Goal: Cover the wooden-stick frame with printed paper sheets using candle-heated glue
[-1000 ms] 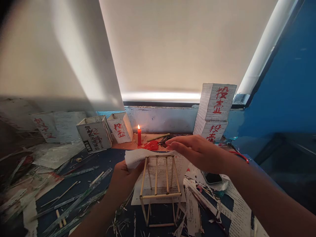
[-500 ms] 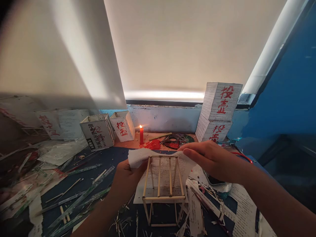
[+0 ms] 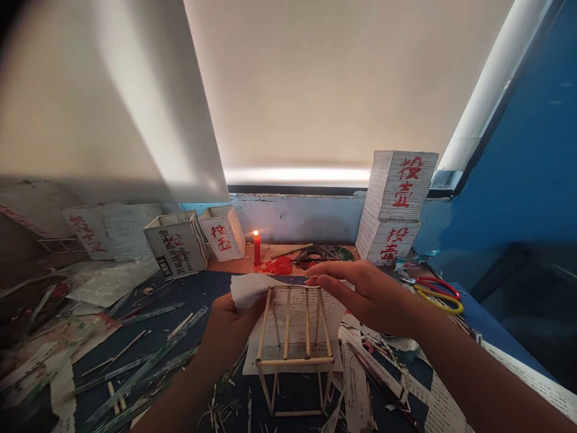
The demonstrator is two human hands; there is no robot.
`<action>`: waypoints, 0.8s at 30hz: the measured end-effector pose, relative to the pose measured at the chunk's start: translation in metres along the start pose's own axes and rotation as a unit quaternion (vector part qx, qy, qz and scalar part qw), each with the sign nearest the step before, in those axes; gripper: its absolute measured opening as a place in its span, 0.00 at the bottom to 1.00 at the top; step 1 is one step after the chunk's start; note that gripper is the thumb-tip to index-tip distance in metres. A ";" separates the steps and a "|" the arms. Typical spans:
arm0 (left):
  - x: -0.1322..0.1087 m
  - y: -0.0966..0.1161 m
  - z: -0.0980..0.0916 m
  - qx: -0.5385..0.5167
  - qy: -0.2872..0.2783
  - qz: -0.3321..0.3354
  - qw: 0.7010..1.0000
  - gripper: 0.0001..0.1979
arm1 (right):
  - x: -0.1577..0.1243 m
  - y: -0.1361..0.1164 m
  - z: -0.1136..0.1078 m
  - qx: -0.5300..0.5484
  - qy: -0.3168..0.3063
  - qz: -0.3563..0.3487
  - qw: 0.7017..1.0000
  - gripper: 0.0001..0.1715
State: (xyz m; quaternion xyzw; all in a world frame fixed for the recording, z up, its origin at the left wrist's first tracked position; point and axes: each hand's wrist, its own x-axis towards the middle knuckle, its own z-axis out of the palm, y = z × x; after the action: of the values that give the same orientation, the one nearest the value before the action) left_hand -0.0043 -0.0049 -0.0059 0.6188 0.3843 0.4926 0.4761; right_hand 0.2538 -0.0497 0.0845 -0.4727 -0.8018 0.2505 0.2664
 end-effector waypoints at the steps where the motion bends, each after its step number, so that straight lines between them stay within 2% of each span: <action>1: 0.000 0.000 0.000 0.003 0.002 0.002 1.000 0.14 | -0.001 0.001 0.000 0.004 0.000 0.005 1.000 0.19; 11: 0.001 -0.010 -0.003 0.003 -0.009 0.013 1.000 0.14 | -0.020 0.007 -0.008 -0.028 0.025 0.056 0.998 0.19; 15: 0.002 -0.010 -0.005 0.011 -0.021 0.015 1.000 0.15 | -0.023 0.020 -0.010 -0.016 0.031 0.029 0.999 0.20; 19: 0.001 -0.007 -0.004 0.005 -0.050 0.008 0.999 0.15 | -0.016 0.028 -0.003 0.003 0.045 0.010 0.999 0.25; 24: 0.000 -0.001 -0.005 0.013 -0.050 0.011 0.999 0.16 | -0.004 0.023 0.011 0.007 0.059 -0.010 0.998 0.19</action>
State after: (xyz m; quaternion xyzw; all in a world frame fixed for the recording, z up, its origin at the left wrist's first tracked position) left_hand -0.0088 -0.0034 -0.0066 0.6529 0.3597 0.4610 0.4815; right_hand 0.2625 -0.0451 0.0612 -0.4765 -0.7879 0.2247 0.3188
